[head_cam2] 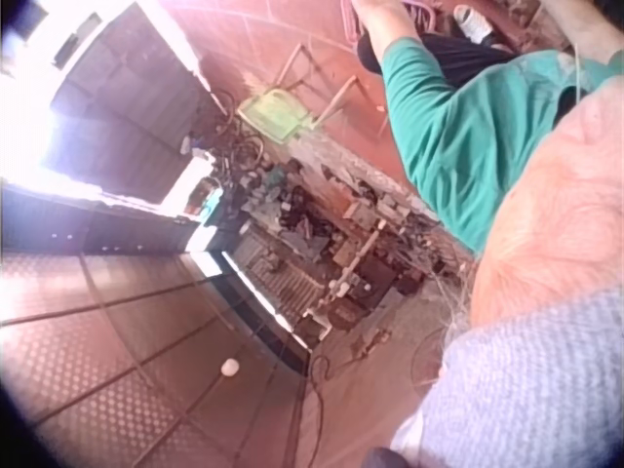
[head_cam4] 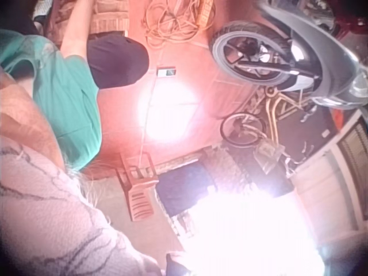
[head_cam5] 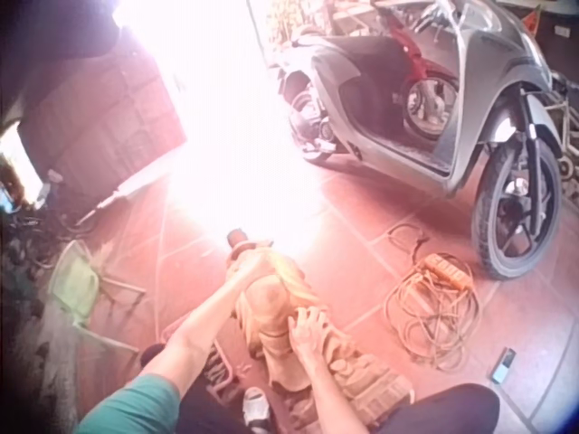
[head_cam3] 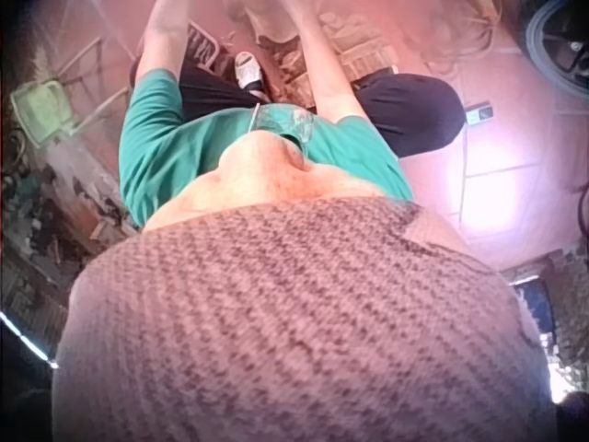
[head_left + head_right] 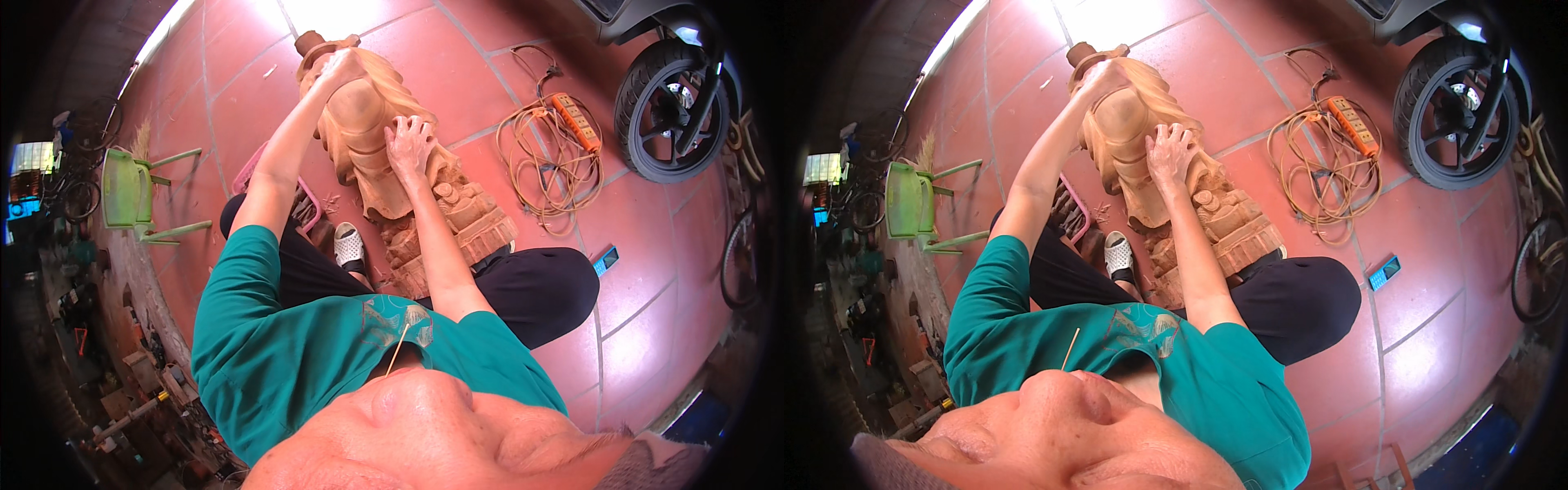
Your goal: The person is sitting on the floor and using a small carving tool to shape and smooth the surface of a wooden sculpture. They work methodically on the upper section of the piece, refining the contours and details.
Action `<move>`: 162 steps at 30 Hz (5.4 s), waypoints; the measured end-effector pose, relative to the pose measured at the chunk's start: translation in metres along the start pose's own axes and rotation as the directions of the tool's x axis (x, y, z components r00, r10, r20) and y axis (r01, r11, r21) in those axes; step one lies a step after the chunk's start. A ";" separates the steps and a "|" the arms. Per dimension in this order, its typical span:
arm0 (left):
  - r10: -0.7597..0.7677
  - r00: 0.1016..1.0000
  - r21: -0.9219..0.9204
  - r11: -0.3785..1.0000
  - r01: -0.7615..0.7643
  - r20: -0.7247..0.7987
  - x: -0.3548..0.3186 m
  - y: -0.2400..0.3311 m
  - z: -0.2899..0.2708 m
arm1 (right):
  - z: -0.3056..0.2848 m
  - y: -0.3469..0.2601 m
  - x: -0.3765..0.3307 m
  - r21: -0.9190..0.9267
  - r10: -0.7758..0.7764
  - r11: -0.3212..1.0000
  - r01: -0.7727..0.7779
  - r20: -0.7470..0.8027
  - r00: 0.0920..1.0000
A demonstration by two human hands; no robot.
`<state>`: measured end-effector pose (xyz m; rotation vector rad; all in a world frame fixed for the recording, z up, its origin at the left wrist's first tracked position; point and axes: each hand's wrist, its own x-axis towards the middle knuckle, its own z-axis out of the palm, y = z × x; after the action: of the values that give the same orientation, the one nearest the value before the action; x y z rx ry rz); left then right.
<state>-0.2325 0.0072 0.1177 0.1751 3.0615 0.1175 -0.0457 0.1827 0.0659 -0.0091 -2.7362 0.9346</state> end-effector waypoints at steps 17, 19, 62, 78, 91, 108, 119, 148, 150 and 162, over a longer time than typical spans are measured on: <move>-0.118 0.990 -0.320 0.944 0.086 -0.081 -0.033 -0.039 0.013 | 0.001 -0.002 -0.001 0.016 -0.013 1.000 0.014 -0.019 1.000; -0.099 0.971 -0.222 0.974 0.050 -0.220 -0.034 -0.040 0.023 | 0.000 -0.004 -0.001 0.025 -0.007 1.000 0.008 -0.005 1.000; 0.004 0.995 -0.001 1.000 -0.004 0.096 0.004 0.019 -0.022 | -0.001 0.000 0.001 0.012 -0.002 1.000 0.003 -0.014 1.000; -0.120 0.972 -0.053 0.992 0.111 -0.202 -0.054 0.023 0.015 | 0.002 -0.006 -0.003 0.042 -0.036 0.998 0.037 -0.022 0.999; -0.172 0.957 -0.699 0.714 -0.041 -0.232 -0.103 -0.010 0.094 | 0.010 0.005 0.004 0.135 0.096 0.987 -0.088 -0.052 0.994; -0.004 0.980 -0.306 0.950 -0.059 -0.201 -0.110 0.040 0.036 | 0.010 0.010 0.003 0.136 0.106 0.985 -0.103 -0.016 0.994; 0.193 0.911 -0.127 0.979 -0.157 0.364 -0.078 0.023 -0.023 | 0.008 0.013 0.007 0.152 0.121 0.982 -0.112 -0.049 0.991; 0.178 0.854 -0.241 0.913 -0.328 -0.488 -0.177 0.017 0.065 | 0.010 0.012 0.003 0.161 0.076 0.984 -0.075 -0.004 0.997; 0.174 0.858 -0.181 0.939 -0.292 -0.483 -0.168 0.012 0.062 | 0.010 0.013 0.004 0.161 0.079 0.984 -0.078 -0.001 0.997; -0.079 0.794 -0.286 0.950 -0.123 -0.603 -0.117 -0.013 0.078 | 0.011 0.002 0.001 0.169 0.058 0.984 -0.055 -0.013 0.998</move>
<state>-0.1120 -0.0135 0.0467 0.1809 3.6079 0.8146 -0.0497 0.1775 0.0562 -0.0648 -2.6441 1.1732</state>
